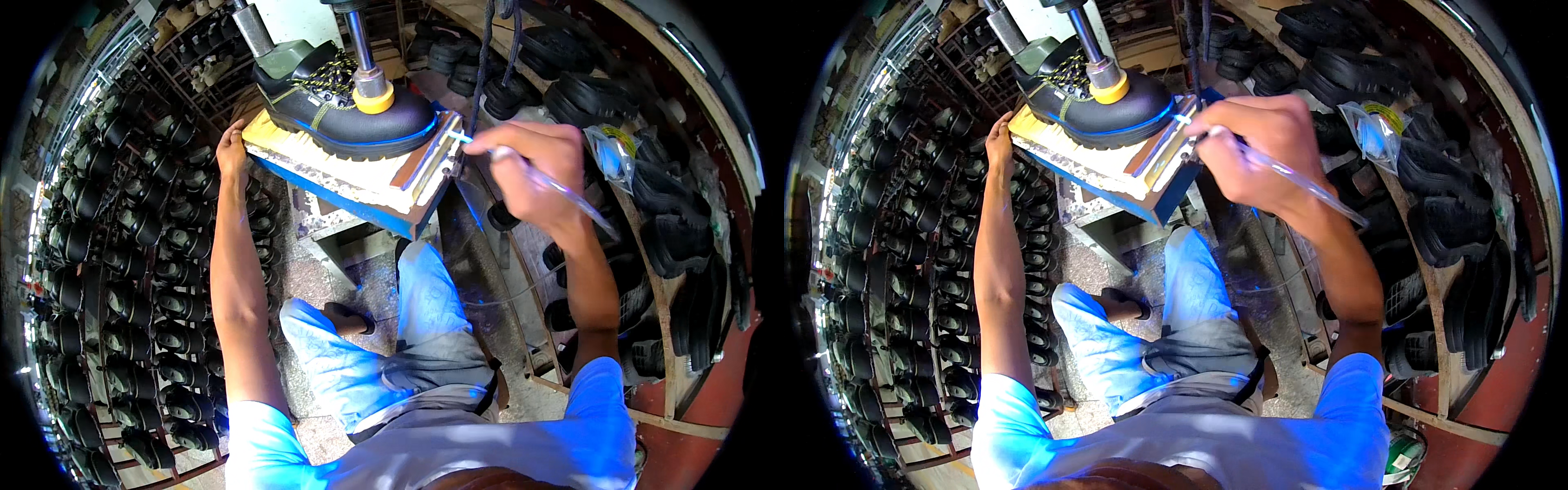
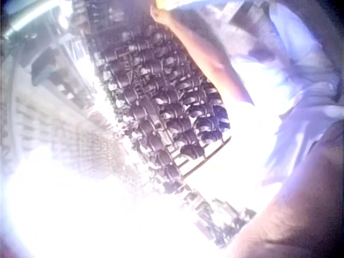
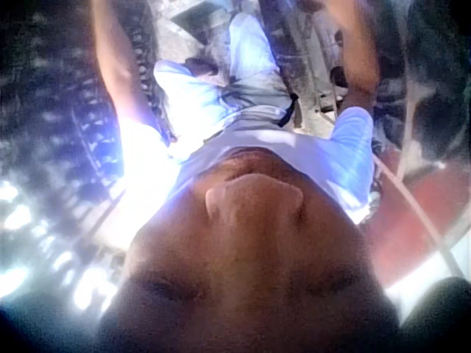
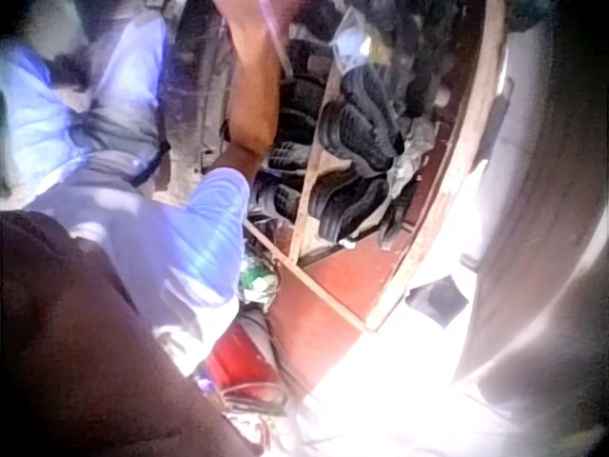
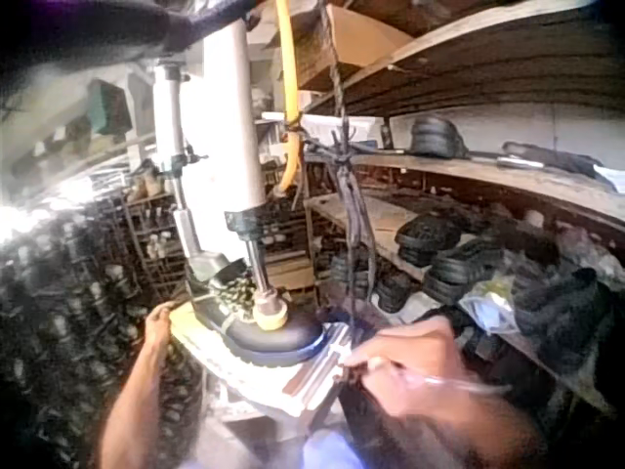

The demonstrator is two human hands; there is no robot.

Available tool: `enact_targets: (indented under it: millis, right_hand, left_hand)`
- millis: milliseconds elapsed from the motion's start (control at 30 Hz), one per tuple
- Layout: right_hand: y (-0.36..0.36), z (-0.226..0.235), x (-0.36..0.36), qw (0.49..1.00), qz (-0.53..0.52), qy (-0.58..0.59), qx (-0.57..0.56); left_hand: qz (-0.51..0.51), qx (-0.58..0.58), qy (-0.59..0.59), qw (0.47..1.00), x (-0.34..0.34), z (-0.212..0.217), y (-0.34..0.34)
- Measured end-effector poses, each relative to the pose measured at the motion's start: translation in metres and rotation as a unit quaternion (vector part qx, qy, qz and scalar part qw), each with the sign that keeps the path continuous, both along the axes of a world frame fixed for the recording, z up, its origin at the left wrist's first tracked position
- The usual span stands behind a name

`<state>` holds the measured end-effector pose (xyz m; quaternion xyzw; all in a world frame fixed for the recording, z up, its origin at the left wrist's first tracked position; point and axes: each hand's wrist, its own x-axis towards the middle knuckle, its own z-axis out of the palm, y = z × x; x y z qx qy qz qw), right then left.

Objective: The person takes a shoe upper from a rack, places it onto a pneumatic pressing machine alongside a shoe sole, and then uses a blue tool to apply adhesive or mark around the edge where the sole meets the upper.

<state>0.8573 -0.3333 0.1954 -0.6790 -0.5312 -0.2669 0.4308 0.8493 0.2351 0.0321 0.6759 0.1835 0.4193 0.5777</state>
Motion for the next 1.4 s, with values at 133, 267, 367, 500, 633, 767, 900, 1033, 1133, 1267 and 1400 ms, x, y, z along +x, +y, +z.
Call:
enact_targets:
  millis: [133, 267, 367, 500, 633, 767, 900, 1033, 1133, 1267, 1400]
  right_hand:
    - [-0.019, 0.008, -0.024, 0.987, 0.093, 0.134, 0.017]
    - [0.018, -0.002, -0.046, 0.894, 0.179, 0.411, -0.021]
    - [0.071, -0.062, -0.024, 0.912, 0.197, 0.359, 0.022]
    - [0.114, -0.061, -0.023, 0.979, 0.03, 0.196, -0.047]
    - [0.115, -0.062, 0.005, 0.979, -0.119, 0.139, -0.086]
    - [0.149, -0.051, 0.042, 0.967, -0.01, 0.241, -0.082]
    - [0.189, -0.037, 0.068, 0.925, 0.034, 0.316, -0.208]
    - [0.184, -0.034, 0.093, 0.936, -0.074, 0.239, -0.246]
    - [0.145, -0.062, 0.144, 0.954, -0.063, 0.191, -0.225]
    - [0.121, -0.082, 0.177, 0.962, -0.039, 0.168, -0.21]
    - [0.096, -0.107, 0.213, 0.964, -0.039, 0.174, -0.199]
  left_hand:
    - [0.026, -0.004, -0.01, 1.0, -0.034, 0.002, -0.021]
    - [0.193, 0.069, -0.127, 0.97, -0.096, -0.009, -0.113]
    - [0.174, 0.051, -0.078, 0.98, -0.159, 0.001, -0.236]
    - [0.066, 0.245, 0.005, 0.967, -0.21, 0.023, -0.288]
    - [0.075, 0.457, 0.06, 0.884, -0.13, 0.115, -0.261]
    - [-0.036, 0.547, 0.19, 0.814, -0.073, 0.191, -0.188]
    - [-0.132, 0.338, 0.201, 0.91, -0.086, 0.199, -0.165]
    - [0.082, 0.588, -0.048, 0.803, -0.049, 0.161, -0.206]
    - [0.058, 0.546, -0.221, 0.806, -0.049, 0.163, -0.323]
    - [0.202, 0.44, -0.262, 0.835, -0.163, 0.146, -0.355]
    - [0.196, 0.372, -0.023, 0.907, -0.285, 0.069, -0.337]
